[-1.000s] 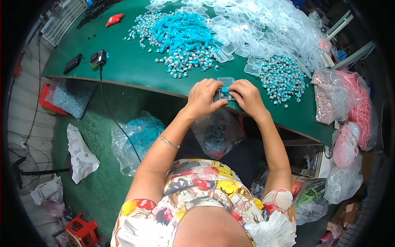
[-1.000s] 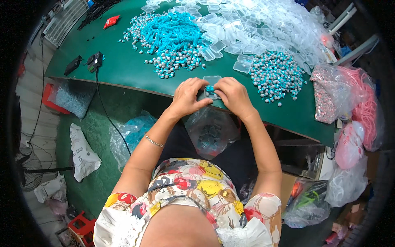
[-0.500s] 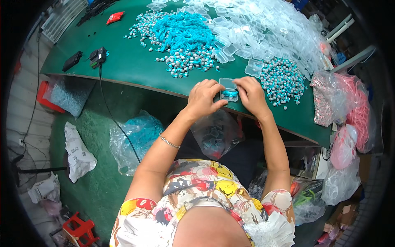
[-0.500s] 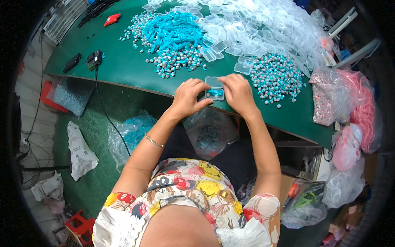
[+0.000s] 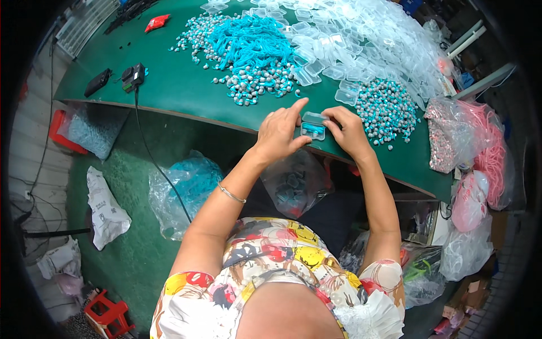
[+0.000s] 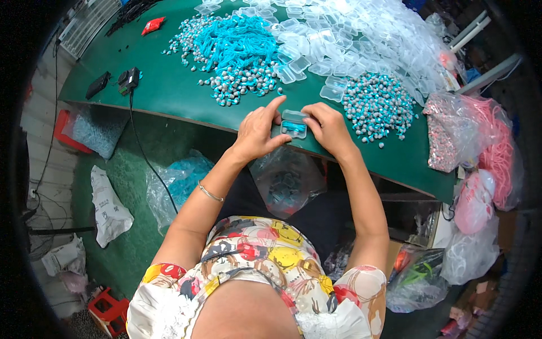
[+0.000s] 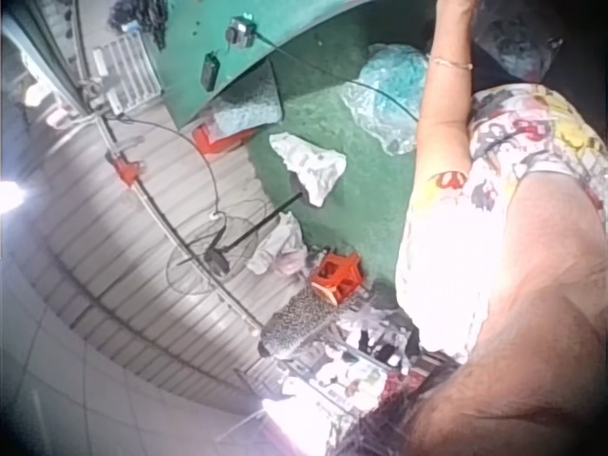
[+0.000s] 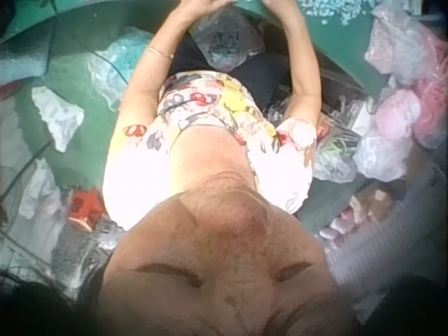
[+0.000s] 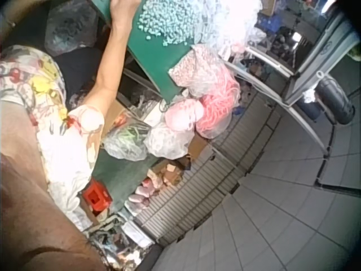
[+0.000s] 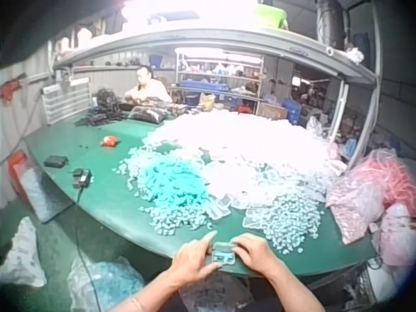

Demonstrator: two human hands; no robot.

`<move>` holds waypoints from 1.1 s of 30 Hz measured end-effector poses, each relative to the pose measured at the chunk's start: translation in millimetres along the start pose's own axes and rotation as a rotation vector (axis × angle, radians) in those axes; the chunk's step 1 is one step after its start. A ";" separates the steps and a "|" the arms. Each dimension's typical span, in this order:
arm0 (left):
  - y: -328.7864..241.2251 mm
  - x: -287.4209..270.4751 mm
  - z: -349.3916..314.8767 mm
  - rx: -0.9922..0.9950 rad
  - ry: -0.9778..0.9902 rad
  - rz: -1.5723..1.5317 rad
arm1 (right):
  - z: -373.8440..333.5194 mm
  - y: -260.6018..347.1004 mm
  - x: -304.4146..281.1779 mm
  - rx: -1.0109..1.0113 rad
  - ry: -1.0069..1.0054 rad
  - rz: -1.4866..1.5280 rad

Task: The person repeatedly picks up small teal and white beads from a green table and places them into small clear plastic containers. They then close the containers and set them aside. The task involves repetitive pick-and-place actions with beads and containers.

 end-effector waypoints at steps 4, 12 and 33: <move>1.0 2.5 0.2 0.049 0.036 0.153 | -9.7 3.8 0.5 -0.059 -0.061 0.046; 1.0 1.3 0.0 0.059 0.021 0.131 | -40.2 10.6 24.9 0.076 -0.254 -0.219; -3.4 5.4 -3.5 0.175 -0.064 0.198 | -23.8 14.0 24.1 -0.087 -0.043 -0.222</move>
Point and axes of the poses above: each hand's wrist, its own z-axis towards the middle knuckle, its own x-axis out of the palm, y = z × x, the point moved 2 cm from there along z, towards the middle knuckle, and after that the axes turned 10 degrees about y, right-handed, at the moved point
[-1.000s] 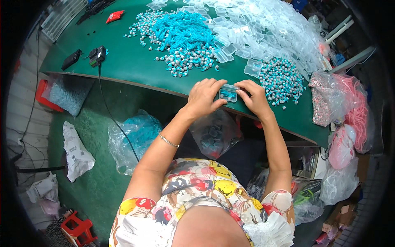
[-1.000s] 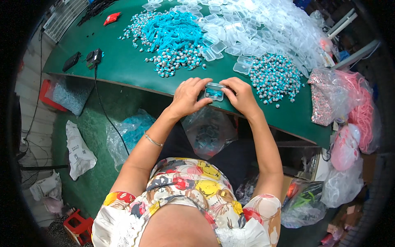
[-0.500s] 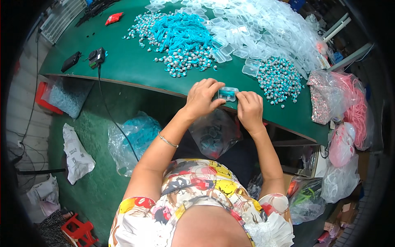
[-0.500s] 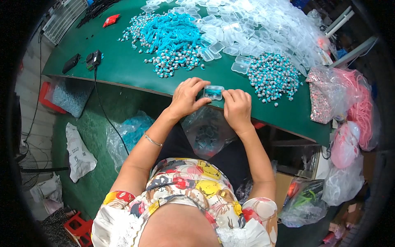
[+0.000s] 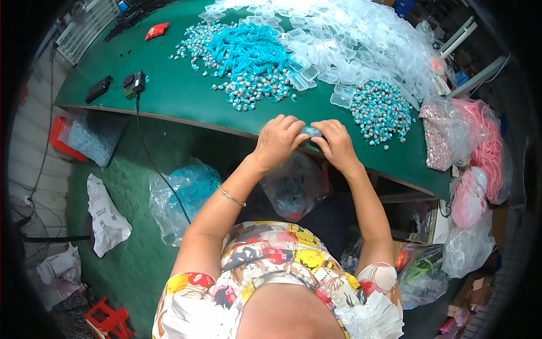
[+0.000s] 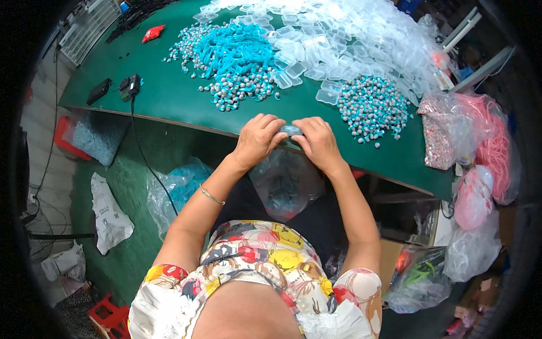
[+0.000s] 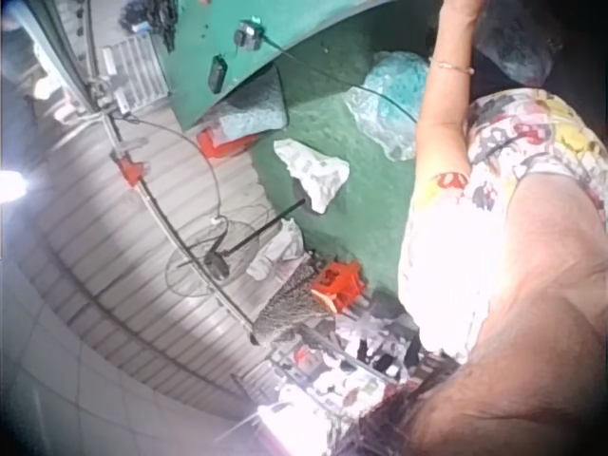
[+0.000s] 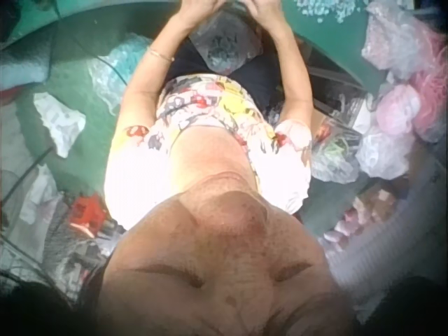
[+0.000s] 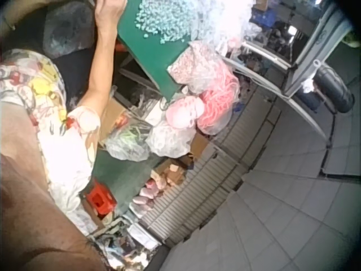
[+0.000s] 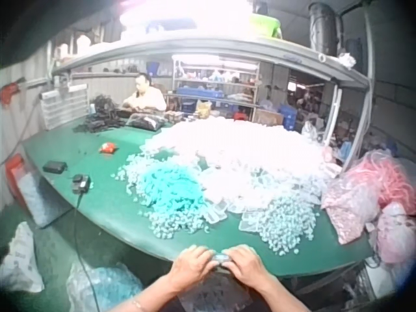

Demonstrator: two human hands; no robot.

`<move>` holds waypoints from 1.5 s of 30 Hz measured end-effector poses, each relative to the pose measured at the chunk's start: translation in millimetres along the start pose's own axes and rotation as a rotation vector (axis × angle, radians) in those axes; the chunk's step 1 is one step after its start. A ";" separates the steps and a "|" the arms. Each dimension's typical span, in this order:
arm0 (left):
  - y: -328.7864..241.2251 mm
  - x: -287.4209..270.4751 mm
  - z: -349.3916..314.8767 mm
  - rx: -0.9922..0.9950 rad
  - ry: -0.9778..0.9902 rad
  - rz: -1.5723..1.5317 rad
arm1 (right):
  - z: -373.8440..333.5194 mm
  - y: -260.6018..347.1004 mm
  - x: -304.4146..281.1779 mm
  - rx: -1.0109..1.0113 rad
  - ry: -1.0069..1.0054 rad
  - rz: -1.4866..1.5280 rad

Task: The person repeatedly picks up small teal and white beads from a green table and places them into small clear plastic containers. They then close the containers and set them aside. The task involves repetitive pick-and-place actions with beads and containers.

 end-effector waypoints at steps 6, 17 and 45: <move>11.0 -5.1 -7.0 0.034 0.113 -0.258 | 3.9 10.9 1.5 -0.015 0.006 0.242; -2.1 -9.2 -8.7 -0.007 0.057 -0.468 | 8.0 17.3 -20.9 -0.035 0.055 0.349; -25.4 -11.7 -2.1 0.017 0.275 -0.163 | -11.0 12.3 -8.8 0.000 -0.056 -0.170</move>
Point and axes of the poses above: each hand's wrist, its own z-axis towards the middle knuckle, its own x-axis out of the palm, y = z × x, the point moved 2 cm from there along z, towards the middle knuckle, and after that the axes turned 10 degrees about y, right-handed, at the moved point
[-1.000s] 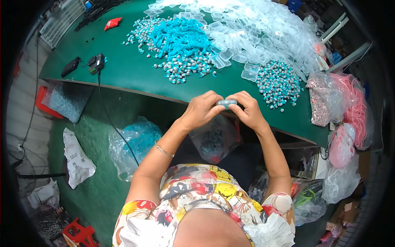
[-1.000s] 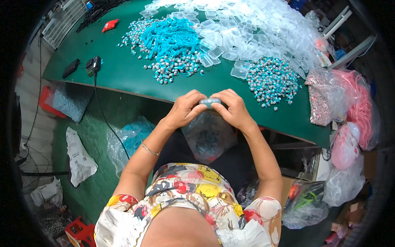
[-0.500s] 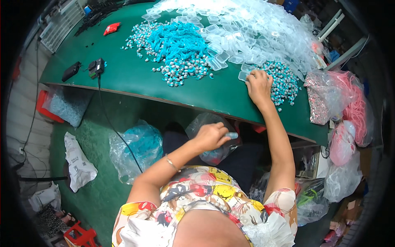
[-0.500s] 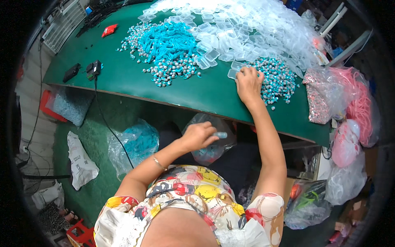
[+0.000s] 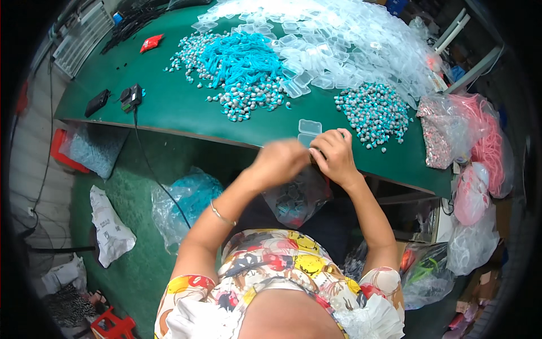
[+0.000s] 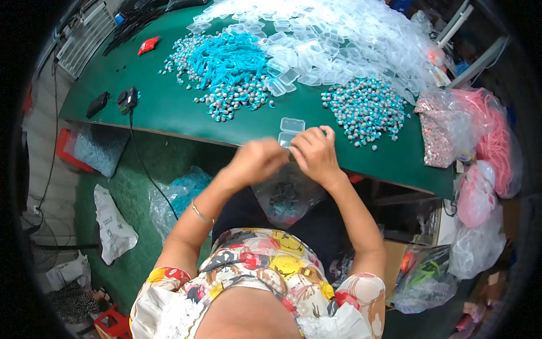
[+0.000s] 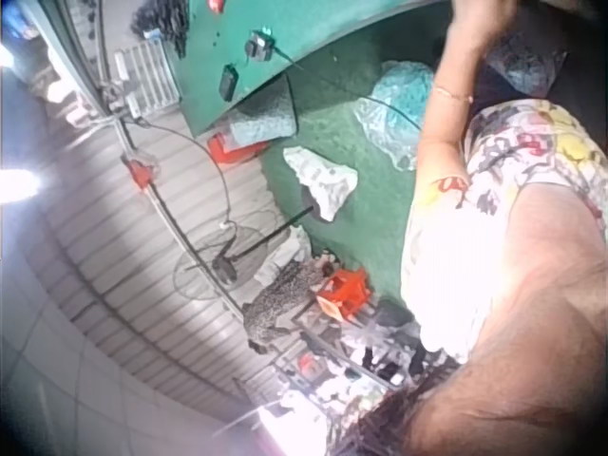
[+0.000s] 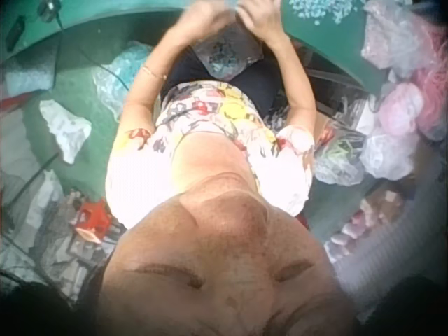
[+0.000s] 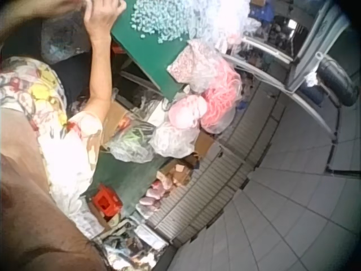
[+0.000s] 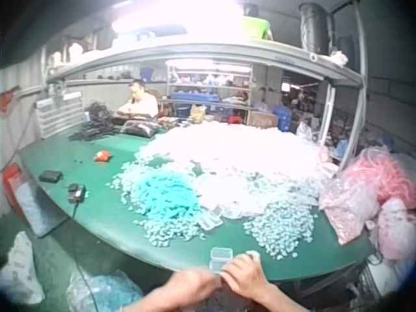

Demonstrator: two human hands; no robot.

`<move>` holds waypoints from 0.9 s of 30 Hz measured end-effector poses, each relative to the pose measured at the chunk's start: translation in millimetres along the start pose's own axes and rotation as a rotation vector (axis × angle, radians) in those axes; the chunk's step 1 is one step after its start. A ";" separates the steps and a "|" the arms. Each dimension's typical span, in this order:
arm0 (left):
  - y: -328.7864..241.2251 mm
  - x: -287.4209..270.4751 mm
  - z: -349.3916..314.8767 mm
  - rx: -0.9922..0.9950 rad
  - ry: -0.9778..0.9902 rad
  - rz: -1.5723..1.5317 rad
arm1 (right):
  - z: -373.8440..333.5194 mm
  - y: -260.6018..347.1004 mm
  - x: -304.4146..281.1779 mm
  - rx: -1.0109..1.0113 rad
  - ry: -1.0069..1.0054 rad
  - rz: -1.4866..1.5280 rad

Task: The person repeatedly picks up small teal and white beads from a green table and places them into small clear plastic containers. They then close the containers and set them aside. The task involves repetitive pick-and-place actions with beads and containers.

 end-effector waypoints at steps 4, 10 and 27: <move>56.6 -24.7 41.9 -0.247 -0.361 0.287 | 20.3 -43.5 -13.4 0.175 -0.130 -0.059; 91.6 -6.9 66.7 -0.333 -0.261 0.459 | 41.3 -96.8 0.1 0.356 -0.024 -0.391; 65.5 -7.1 34.5 -0.419 -0.313 0.177 | 8.7 -46.3 7.0 0.340 -0.072 -0.140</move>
Point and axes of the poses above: each hand's wrist, its own z-axis towards the middle knuckle, its own x-axis out of the palm, y = z × x, the point moved 2 cm from there along z, towards the middle knuckle, and after that the axes turned 10 degrees about y, right-handed, at the moved point
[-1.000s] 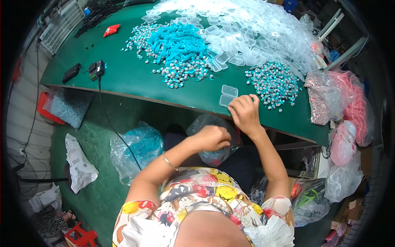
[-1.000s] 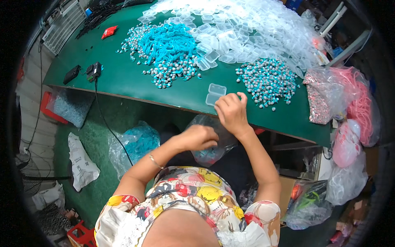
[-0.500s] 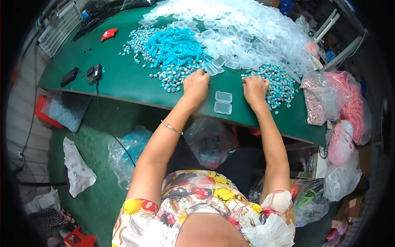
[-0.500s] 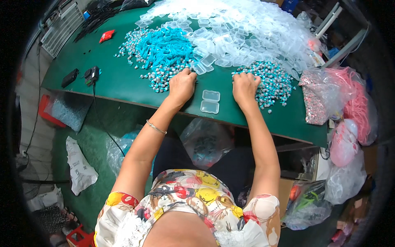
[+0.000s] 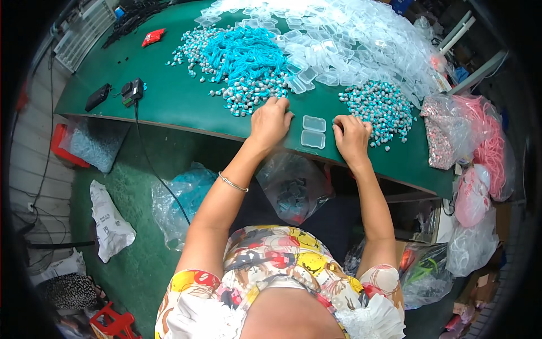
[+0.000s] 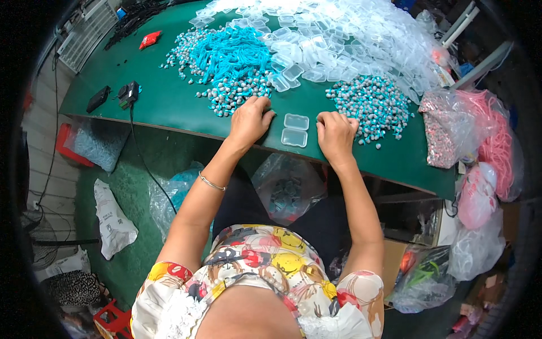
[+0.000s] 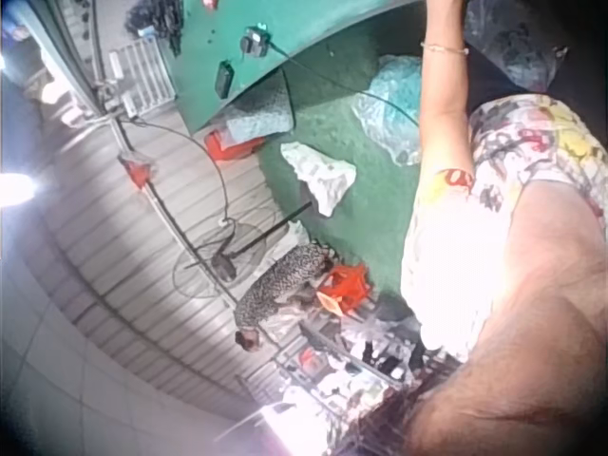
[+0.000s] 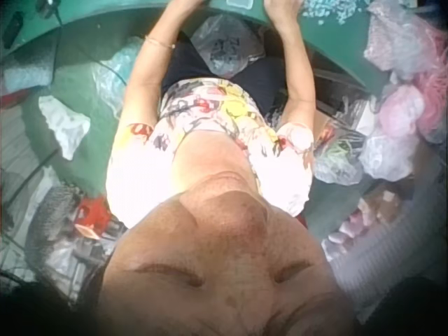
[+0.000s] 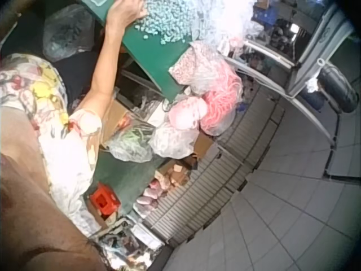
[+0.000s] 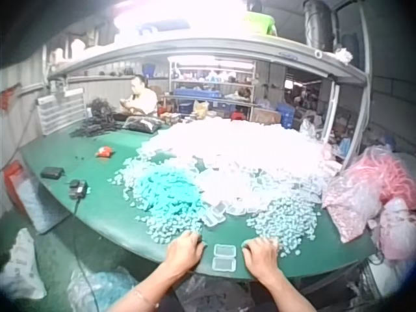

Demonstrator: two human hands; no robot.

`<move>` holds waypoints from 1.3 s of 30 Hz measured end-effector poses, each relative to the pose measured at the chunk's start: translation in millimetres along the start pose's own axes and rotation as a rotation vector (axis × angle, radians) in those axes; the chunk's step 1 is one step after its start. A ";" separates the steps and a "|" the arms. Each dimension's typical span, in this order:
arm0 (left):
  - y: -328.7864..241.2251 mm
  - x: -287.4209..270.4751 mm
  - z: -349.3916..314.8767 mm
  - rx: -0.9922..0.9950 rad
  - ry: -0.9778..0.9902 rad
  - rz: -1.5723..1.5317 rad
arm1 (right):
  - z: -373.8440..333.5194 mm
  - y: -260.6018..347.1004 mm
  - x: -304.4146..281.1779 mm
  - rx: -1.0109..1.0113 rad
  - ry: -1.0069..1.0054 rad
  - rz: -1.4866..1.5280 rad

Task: The person repeatedly picks up small teal and white beads from a green table and places them into small clear plastic containers. They then close the containers and set them aside. The task involves repetitive pick-and-place actions with beads and containers.

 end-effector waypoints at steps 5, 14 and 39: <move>3.0 5.1 -3.2 0.045 0.078 -0.222 | -6.2 3.4 -5.5 0.046 0.008 0.229; -36.7 2.8 -34.6 0.136 0.178 -0.173 | -17.5 50.3 -16.2 -0.193 0.065 0.097; -8.8 -33.3 -49.3 0.202 0.248 -0.044 | 128.9 102.4 79.0 -0.237 0.239 0.258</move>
Point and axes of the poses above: each hand's wrist, its own z-axis towards the middle knuckle, its own x-axis out of the palm, y = z × x, the point moved 2 cm from there along z, towards the middle knuckle, and after that the axes turned 10 degrees about y, right-handed, at the moved point
